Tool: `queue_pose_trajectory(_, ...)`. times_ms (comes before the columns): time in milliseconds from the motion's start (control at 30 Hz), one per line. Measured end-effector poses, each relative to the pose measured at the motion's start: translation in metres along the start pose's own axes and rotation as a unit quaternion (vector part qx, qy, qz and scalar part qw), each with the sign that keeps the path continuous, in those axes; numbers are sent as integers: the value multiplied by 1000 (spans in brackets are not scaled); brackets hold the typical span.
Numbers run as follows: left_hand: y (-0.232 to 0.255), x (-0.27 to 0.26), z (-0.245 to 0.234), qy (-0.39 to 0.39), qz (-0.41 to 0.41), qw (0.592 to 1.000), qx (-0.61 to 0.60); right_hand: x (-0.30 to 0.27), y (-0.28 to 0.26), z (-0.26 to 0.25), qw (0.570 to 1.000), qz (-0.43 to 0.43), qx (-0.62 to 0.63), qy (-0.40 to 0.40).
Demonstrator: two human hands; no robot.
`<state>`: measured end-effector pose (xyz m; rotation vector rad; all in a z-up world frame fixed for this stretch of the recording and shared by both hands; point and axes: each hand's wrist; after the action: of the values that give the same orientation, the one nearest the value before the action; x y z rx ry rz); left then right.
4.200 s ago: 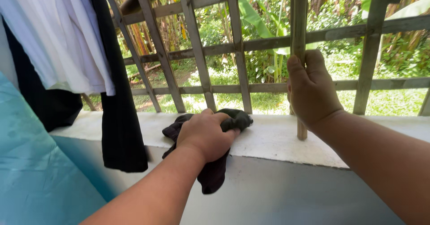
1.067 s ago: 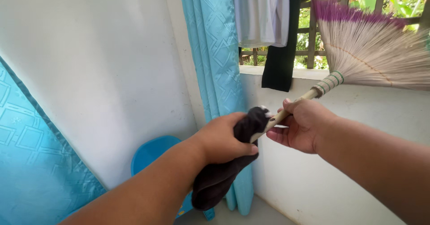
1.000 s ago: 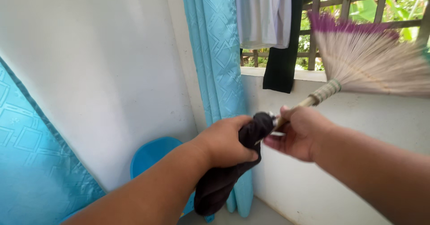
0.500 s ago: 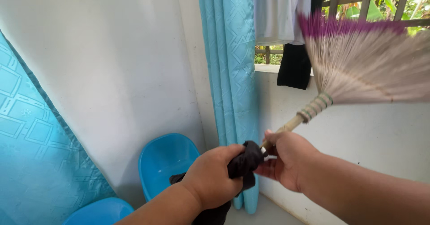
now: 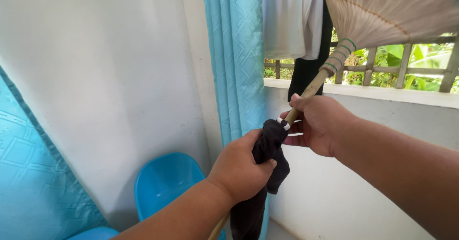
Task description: The person wipes a white window sill with a dark cloth while holding a broom handle for support. The person moves the cloth back and forth along the sill, then wipes the broom handle with the same cloth.
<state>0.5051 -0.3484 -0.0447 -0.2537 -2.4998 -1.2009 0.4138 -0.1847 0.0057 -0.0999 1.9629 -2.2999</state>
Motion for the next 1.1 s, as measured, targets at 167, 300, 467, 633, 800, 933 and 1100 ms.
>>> queue_pose_trajectory(167,14,34,50,55,42,997,-18,27,-22,-38,998,-32,-52,14)
queue_pose_trajectory(300,30,76,98,102,99,990,-14,50,-47,-74,992,-77,-96,39)
queue_pose_trajectory(467,52,132,145,172,198,964,-37,79,-83,-116,983,-145,-105,33)
queue_pose_trajectory(633,73,180,169,191,243,950,-49,106,-105,-154,963,-241,-123,-9)
queue_pose_trajectory(800,89,205,188,173,213,962,-19,137,-118,-189,961,-249,-117,-7)
queue_pose_trajectory(933,97,216,198,105,139,983,65,166,-99,-210,982,-163,-55,75)
queue_pose_trajectory(1100,80,197,203,-15,59,992,106,174,-33,-218,993,-14,15,120)
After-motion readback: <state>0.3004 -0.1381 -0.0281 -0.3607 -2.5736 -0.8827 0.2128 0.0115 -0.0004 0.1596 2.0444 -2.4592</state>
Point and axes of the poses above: each hand's wrist, its own x-axis towards the middle knuckle, its own z-axis out of the palm, y = z × x, and after that the axes turned 4 degrees about -z, right-handed
